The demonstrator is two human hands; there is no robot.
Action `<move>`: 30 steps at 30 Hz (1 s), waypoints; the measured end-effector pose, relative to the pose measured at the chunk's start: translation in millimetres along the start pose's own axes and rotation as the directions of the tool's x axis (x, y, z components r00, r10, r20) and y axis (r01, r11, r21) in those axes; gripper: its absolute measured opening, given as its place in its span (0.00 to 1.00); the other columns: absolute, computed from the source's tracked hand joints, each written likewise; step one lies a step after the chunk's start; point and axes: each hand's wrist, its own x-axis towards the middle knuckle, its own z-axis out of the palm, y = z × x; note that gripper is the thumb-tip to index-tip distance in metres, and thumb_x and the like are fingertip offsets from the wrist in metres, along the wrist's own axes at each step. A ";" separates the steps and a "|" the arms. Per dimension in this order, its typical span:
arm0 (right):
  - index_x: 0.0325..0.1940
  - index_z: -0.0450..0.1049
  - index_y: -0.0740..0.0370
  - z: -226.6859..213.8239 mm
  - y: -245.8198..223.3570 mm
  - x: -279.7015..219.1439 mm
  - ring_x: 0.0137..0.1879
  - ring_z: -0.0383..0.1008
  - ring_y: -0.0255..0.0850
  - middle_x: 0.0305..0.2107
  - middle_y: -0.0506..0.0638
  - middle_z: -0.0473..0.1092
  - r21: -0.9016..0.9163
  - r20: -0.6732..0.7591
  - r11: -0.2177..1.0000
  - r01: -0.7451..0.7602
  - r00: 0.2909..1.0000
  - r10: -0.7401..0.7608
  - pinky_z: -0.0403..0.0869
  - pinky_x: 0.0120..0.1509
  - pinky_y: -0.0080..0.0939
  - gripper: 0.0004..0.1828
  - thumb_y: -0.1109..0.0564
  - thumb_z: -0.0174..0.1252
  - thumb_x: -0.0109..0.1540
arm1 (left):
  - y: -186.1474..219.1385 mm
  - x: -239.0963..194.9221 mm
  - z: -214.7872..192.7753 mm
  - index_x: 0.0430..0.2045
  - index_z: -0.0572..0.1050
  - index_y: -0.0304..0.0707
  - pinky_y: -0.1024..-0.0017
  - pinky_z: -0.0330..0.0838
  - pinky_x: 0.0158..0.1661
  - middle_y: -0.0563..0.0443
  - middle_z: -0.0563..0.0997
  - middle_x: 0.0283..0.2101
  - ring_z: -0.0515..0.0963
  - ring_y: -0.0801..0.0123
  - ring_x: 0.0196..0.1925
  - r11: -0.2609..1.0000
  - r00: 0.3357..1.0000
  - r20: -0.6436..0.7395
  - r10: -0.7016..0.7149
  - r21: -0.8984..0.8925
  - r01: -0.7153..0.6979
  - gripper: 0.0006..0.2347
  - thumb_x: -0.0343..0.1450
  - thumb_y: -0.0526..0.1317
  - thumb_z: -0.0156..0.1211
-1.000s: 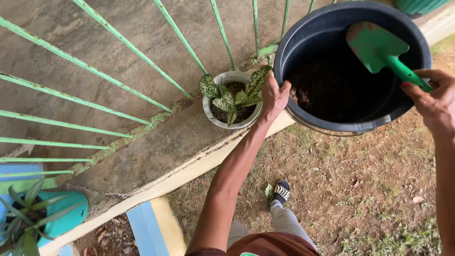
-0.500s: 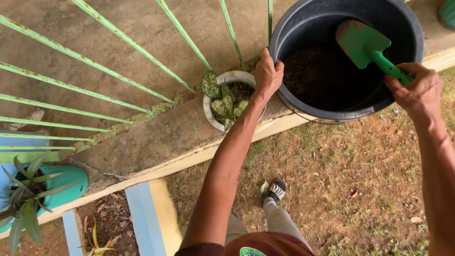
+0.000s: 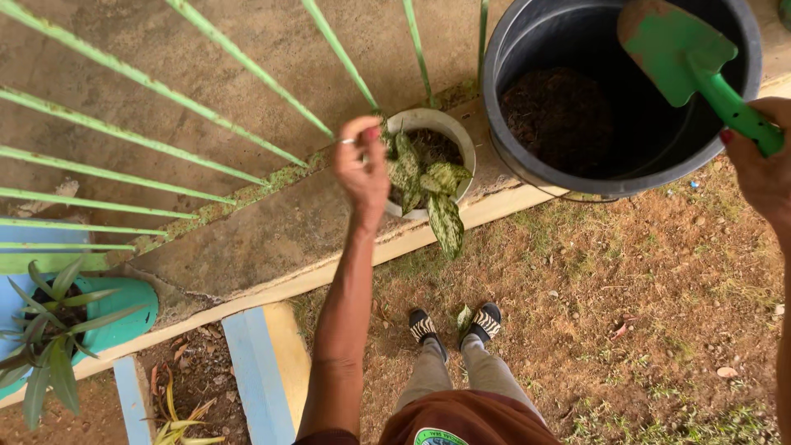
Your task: The person uses a green trowel to scoop soil from a large black bucket and adds it to several potted plants and a square planter box. The person moves between different plants, including a large leafy plant, a small potted plant, and a plant in a built-in planter, ensuring each receives fresh soil.
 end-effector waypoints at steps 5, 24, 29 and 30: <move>0.61 0.72 0.74 -20.7 -37.0 -28.8 0.33 0.78 0.47 0.38 0.65 0.75 -0.005 0.129 1.000 -0.019 0.992 0.019 0.79 0.35 0.42 0.13 0.68 0.56 0.71 | -67.2 -50.2 -76.1 0.39 0.79 0.41 0.82 0.70 0.30 0.50 0.81 0.35 0.75 0.79 0.31 0.982 0.995 0.090 -0.047 0.189 0.029 0.06 0.75 0.27 0.59; 0.67 0.69 0.65 -31.1 -139.9 -152.3 0.34 0.80 0.42 0.38 0.62 0.77 -0.074 0.274 0.996 -0.049 0.959 0.067 0.78 0.35 0.38 0.24 0.65 0.57 0.66 | -120.1 -83.2 -33.0 0.20 0.80 0.30 0.43 0.62 0.59 0.40 0.68 0.59 0.65 0.52 0.63 0.683 0.718 0.639 -0.277 0.656 -0.320 0.16 0.62 0.48 0.74; 0.60 0.76 0.59 -21.2 -217.6 -147.2 0.28 0.79 0.38 0.37 0.58 0.78 -0.218 0.318 0.974 0.054 0.948 0.018 0.74 0.25 0.34 0.18 0.60 0.61 0.65 | -119.8 -95.2 -32.1 0.23 0.84 0.41 0.30 0.49 0.62 0.39 0.65 0.62 0.60 0.48 0.67 0.819 0.790 0.589 -0.172 0.530 -0.218 0.06 0.58 0.40 0.70; 0.57 0.77 0.57 -17.1 -234.2 -142.8 0.27 0.78 0.37 0.38 0.57 0.79 -0.215 0.316 0.971 0.100 0.948 -0.028 0.72 0.22 0.33 0.15 0.58 0.61 0.66 | -117.6 -98.3 -30.9 0.26 0.86 0.46 0.23 0.44 0.64 0.38 0.64 0.62 0.58 0.47 0.68 0.842 0.827 0.558 -0.075 0.479 -0.247 0.07 0.57 0.39 0.70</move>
